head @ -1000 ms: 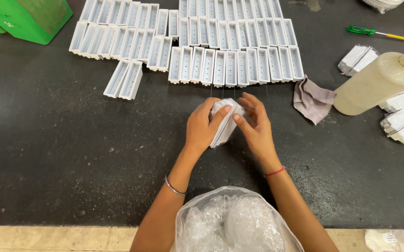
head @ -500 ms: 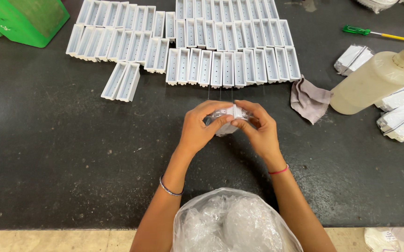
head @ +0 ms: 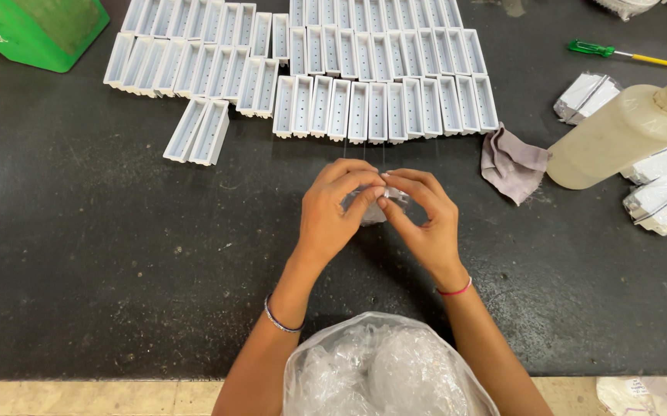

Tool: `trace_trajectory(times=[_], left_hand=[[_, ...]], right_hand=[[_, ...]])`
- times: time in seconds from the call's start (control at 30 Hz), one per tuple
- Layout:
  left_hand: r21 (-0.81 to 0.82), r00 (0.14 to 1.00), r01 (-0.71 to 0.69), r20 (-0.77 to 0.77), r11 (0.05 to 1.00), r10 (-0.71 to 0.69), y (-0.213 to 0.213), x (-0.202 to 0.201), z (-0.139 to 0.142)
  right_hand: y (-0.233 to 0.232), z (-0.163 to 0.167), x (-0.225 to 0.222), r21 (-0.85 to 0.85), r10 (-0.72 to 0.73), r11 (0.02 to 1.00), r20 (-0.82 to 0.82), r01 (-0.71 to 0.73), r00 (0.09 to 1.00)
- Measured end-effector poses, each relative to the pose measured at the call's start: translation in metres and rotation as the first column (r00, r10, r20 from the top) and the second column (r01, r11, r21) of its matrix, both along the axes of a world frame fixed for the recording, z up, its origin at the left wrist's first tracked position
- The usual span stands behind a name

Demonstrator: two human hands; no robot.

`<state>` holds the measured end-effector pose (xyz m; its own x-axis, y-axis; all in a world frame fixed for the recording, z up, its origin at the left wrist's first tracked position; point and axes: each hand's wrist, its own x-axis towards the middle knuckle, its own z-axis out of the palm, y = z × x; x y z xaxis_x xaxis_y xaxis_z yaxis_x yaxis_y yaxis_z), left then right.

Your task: The person wipes small white plastic parts with a cloth, then places them on a table. They unwrap a new batch of parts from plastic wrap, wipe them, and place them on the table. The person repeats this process multiple times.

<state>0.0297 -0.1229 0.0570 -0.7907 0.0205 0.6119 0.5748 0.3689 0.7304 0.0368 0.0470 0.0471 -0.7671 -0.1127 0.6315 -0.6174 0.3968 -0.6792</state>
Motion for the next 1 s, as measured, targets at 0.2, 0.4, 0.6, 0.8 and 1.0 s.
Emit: trace_trajectory(times=[0.2, 0.4, 0.6, 0.8, 1.0], left_hand=[[-0.037, 0.994, -0.068, -0.084, 0.997, 0.065, 0.019, 0.009, -0.003], [0.051, 0.993, -0.108, -0.036, 0.993, 0.11, 0.032, 0.009, -0.01], [0.278, 0.998, -0.054, 0.048, 0.959, 0.043, 0.036, 0.005, -0.02], [0.387, 0.994, -0.088, 0.1, 0.918, 0.054, 0.033, -0.003, -0.031], [0.527, 0.968, -0.106, 0.249, 0.843, -0.034, 0.027, -0.009, -0.037]], right_hand=[[-0.004, -0.004, 0.002, -0.116, -0.057, 0.991, 0.073, 0.065, 0.996], [-0.003, -0.01, 0.0, -0.197, -0.016, 0.98, 0.099, 0.035, 0.995], [-0.011, -0.008, 0.002, -0.183, -0.017, 0.982, 0.111, 0.038, 0.994], [-0.019, -0.005, -0.002, -0.088, -0.024, 0.996, 0.038, 0.027, 0.999], [-0.021, -0.01, -0.011, -0.061, 0.08, 0.995, 0.026, -0.078, 0.996]])
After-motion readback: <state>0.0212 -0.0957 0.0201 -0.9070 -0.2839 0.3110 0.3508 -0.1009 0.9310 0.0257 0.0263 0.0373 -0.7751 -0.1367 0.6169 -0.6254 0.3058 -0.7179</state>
